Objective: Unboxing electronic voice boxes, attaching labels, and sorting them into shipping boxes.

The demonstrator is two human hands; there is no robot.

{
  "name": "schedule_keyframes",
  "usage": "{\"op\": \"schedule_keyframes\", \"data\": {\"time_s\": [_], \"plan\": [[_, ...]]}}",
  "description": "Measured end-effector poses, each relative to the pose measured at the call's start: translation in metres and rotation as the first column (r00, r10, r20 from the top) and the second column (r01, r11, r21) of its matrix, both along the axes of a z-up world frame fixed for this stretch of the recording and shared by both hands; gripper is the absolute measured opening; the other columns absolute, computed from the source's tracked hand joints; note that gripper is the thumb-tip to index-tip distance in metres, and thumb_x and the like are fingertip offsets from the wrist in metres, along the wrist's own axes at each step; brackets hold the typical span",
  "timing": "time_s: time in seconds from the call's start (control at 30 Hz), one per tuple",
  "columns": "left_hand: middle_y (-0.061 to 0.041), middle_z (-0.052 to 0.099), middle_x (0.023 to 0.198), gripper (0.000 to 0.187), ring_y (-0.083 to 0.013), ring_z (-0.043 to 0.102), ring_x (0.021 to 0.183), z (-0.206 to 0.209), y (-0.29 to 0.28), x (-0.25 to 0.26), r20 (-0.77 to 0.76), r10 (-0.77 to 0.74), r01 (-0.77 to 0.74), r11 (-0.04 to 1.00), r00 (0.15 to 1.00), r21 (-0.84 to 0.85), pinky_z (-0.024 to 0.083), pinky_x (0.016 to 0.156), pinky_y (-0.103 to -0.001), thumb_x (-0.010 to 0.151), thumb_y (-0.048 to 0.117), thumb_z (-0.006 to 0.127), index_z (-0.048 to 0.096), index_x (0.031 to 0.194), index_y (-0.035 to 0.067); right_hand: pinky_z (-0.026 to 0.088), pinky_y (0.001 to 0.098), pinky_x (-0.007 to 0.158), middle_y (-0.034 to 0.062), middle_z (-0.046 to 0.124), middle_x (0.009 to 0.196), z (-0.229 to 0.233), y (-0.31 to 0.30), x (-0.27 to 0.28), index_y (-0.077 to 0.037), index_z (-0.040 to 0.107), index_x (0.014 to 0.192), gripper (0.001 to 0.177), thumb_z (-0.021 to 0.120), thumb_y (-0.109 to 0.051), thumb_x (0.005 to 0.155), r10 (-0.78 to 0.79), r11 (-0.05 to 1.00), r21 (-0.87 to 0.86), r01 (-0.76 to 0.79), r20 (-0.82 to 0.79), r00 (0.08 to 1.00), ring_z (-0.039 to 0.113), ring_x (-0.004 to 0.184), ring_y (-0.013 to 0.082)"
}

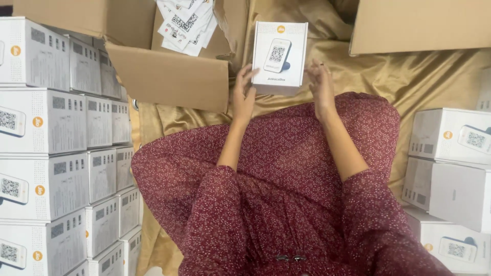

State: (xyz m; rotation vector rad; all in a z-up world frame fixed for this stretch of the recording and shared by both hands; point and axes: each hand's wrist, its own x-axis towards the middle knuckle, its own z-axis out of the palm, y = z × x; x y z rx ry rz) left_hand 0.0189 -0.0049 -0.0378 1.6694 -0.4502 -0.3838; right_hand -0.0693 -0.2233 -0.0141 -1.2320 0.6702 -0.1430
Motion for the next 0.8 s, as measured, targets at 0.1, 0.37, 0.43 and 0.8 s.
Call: {"op": "schedule_keyframes", "data": {"time_s": [0.1, 0.37, 0.43, 0.8], "plan": [[-0.018, 0.044, 0.163, 0.057, -0.0359, 0.043, 0.151, -0.001, -0.017, 0.000, 0.081, 0.176, -0.167, 0.980, 0.981, -0.104, 0.039, 0.125, -0.050, 0.104, 0.015, 0.057, 0.038, 0.158, 0.016, 0.030, 0.0492, 0.116, 0.0163, 0.037, 0.161, -0.022, 0.002, 0.009, -0.007, 0.035, 0.155, 0.069, 0.041, -0.051, 0.102, -0.097, 0.948, -0.313, 0.064, -0.092, 0.991, 0.034, 0.147, 0.0301], [-0.017, 0.061, 0.143, 0.091, -0.0303, 0.057, 0.134, -0.018, -0.048, 0.024, -0.349, 0.248, -0.189, 0.963, 0.904, 0.194, 0.049, 0.112, -0.046, 0.086, 0.065, 0.060, 0.036, 0.157, 0.013, 0.044, 0.0417, 0.118, 0.0232, 0.052, 0.152, -0.035, 0.027, 0.031, -0.007, 0.016, 0.163, 0.077, 0.053, -0.038, 0.102, 0.060, 0.962, -0.271, -0.043, 0.057, 0.997, 0.055, 0.137, 0.0302], [-0.017, 0.056, 0.148, 0.093, -0.0303, 0.053, 0.137, -0.020, -0.047, 0.026, -0.329, 0.250, -0.207, 0.965, 0.911, 0.162, 0.045, 0.114, -0.046, 0.086, 0.063, 0.062, 0.034, 0.158, 0.012, 0.039, 0.0415, 0.119, 0.0230, 0.045, 0.157, -0.051, 0.026, 0.031, -0.006, 0.018, 0.163, 0.074, 0.052, -0.036, 0.105, 0.046, 0.952, -0.307, -0.017, 0.088, 0.995, 0.048, 0.141, 0.0300], [-0.018, 0.045, 0.160, 0.090, -0.0307, 0.046, 0.145, -0.023, -0.045, 0.020, -0.361, 0.211, -0.243, 0.969, 0.908, -0.043, 0.038, 0.119, -0.044, 0.092, 0.056, 0.064, 0.030, 0.161, 0.010, 0.036, 0.0424, 0.121, 0.0223, 0.041, 0.162, -0.050, 0.023, 0.037, -0.009, 0.024, 0.164, 0.071, 0.057, -0.034, 0.106, 0.018, 0.988, -0.152, 0.015, 0.209, 0.978, 0.045, 0.145, 0.0296]]}}
